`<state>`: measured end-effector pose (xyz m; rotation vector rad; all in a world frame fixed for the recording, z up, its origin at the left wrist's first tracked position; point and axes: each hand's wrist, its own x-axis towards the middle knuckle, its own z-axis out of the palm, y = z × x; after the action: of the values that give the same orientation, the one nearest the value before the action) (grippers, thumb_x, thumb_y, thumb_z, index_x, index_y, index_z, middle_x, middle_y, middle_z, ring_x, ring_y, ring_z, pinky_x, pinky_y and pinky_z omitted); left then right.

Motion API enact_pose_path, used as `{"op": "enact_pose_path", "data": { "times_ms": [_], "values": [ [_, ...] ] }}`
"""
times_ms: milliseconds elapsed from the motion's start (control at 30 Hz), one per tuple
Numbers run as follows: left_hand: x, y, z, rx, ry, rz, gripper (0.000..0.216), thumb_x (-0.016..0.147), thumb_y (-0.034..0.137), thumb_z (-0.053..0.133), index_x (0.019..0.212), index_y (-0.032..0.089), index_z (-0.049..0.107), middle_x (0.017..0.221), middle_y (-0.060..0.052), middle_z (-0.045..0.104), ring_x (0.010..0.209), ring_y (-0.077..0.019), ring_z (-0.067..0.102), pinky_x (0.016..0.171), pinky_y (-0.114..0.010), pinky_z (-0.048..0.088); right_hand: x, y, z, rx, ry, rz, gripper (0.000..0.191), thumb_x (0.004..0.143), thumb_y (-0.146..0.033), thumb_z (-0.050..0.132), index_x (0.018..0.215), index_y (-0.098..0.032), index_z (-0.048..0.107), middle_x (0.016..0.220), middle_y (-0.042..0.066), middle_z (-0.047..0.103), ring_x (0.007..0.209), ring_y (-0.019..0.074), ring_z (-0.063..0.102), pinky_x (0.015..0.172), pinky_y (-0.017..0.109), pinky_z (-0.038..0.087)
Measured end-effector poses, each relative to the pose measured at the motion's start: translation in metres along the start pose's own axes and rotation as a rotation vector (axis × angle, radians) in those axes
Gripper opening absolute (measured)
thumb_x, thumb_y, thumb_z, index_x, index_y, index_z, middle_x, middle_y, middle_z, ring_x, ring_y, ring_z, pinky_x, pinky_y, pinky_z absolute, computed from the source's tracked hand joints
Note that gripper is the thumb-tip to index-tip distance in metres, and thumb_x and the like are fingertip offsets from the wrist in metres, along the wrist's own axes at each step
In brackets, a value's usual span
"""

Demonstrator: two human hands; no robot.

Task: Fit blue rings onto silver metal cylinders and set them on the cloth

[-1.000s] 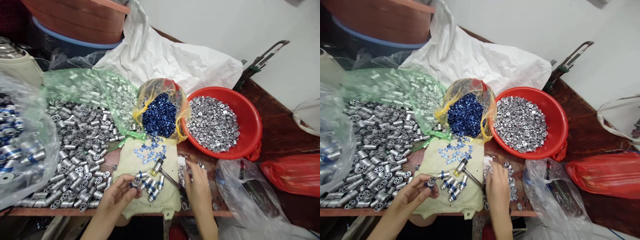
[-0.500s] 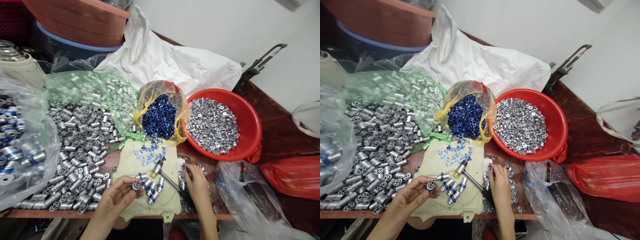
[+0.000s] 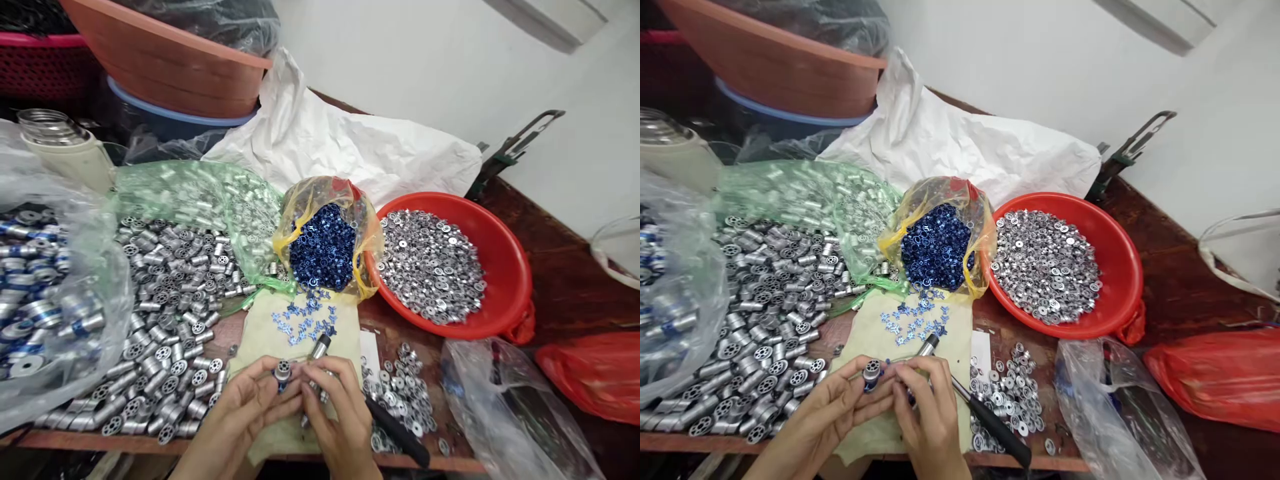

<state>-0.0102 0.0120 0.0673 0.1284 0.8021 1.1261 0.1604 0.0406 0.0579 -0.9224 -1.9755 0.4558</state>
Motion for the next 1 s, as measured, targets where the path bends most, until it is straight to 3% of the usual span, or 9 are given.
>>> {"op": "enact_pose_path", "data": {
  "times_ms": [133, 300, 433, 567, 767, 867, 1000],
  "values": [
    [0.003, -0.002, -0.01, 0.226, -0.032, 0.177, 0.028, 0.08, 0.04, 0.082, 0.098, 0.019, 0.076, 0.111, -0.009, 0.082, 0.11, -0.0287, 0.075, 0.102, -0.037, 0.056, 0.004, 0.003, 0.004, 0.027, -0.007, 0.0, 0.035, 0.089, 0.004, 0.059, 0.114, -0.02, 0.063, 0.105, 0.009, 0.068, 0.098, 0.0204, 0.065, 0.087, 0.035, 0.055],
    [0.007, -0.014, -0.02, 0.567, 0.025, 0.387, 0.021, 0.086, 0.037, 0.075, 0.103, 0.024, 0.076, 0.108, -0.006, 0.082, 0.102, -0.0253, 0.076, 0.09, -0.03, 0.06, 0.011, -0.005, 0.003, 0.345, 0.018, 0.324, 0.024, 0.095, -0.013, 0.061, 0.113, -0.028, 0.066, 0.1, 0.003, 0.07, 0.098, 0.0194, 0.065, 0.084, 0.033, 0.054],
    [0.01, -0.016, -0.026, 0.707, 0.026, 0.431, 0.02, 0.09, 0.035, 0.07, 0.106, 0.025, 0.075, 0.11, -0.006, 0.081, 0.105, -0.0257, 0.075, 0.09, -0.03, 0.059, 0.014, -0.01, 0.009, 0.415, -0.033, 0.401, 0.016, 0.095, -0.02, 0.064, 0.107, -0.029, 0.071, 0.099, 0.002, 0.071, 0.098, 0.0191, 0.065, 0.087, 0.033, 0.051],
    [0.011, -0.016, -0.029, 0.695, 0.011, 0.437, 0.02, 0.09, 0.035, 0.07, 0.107, 0.026, 0.075, 0.109, -0.005, 0.081, 0.104, -0.0244, 0.074, 0.09, -0.029, 0.058, 0.013, -0.007, 0.009, 0.476, -0.037, 0.418, 0.016, 0.097, -0.024, 0.064, 0.108, -0.031, 0.073, 0.101, 0.002, 0.072, 0.101, 0.0201, 0.064, 0.089, 0.034, 0.05],
    [0.011, -0.015, -0.029, 0.484, -0.119, 0.303, 0.017, 0.088, 0.033, 0.074, 0.103, 0.026, 0.076, 0.088, -0.001, 0.08, 0.082, -0.019, 0.076, 0.079, -0.026, 0.059, 0.013, -0.004, 0.004, 0.58, -0.059, 0.427, 0.019, 0.099, -0.027, 0.061, 0.112, -0.031, 0.073, 0.105, 0.004, 0.072, 0.103, 0.0223, 0.065, 0.091, 0.038, 0.051],
    [0.012, -0.013, -0.028, 0.434, -0.151, 0.275, 0.017, 0.087, 0.034, 0.075, 0.102, 0.025, 0.076, 0.08, 0.0, 0.078, 0.079, -0.0183, 0.075, 0.078, -0.026, 0.058, 0.014, -0.004, 0.002, 0.491, -0.078, 0.369, 0.02, 0.098, -0.022, 0.061, 0.112, -0.031, 0.073, 0.104, 0.003, 0.074, 0.103, 0.0215, 0.065, 0.091, 0.037, 0.053],
    [0.012, -0.01, -0.028, 0.43, -0.153, 0.243, 0.017, 0.087, 0.033, 0.076, 0.102, 0.025, 0.076, 0.082, 0.0, 0.079, 0.08, -0.0172, 0.075, 0.078, -0.025, 0.057, 0.009, -0.007, 0.0, 0.189, -0.064, 0.179, 0.033, 0.095, -0.007, 0.059, 0.118, -0.029, 0.069, 0.108, 0.002, 0.075, 0.109, 0.0204, 0.062, 0.096, 0.037, 0.052]
  ]
}}
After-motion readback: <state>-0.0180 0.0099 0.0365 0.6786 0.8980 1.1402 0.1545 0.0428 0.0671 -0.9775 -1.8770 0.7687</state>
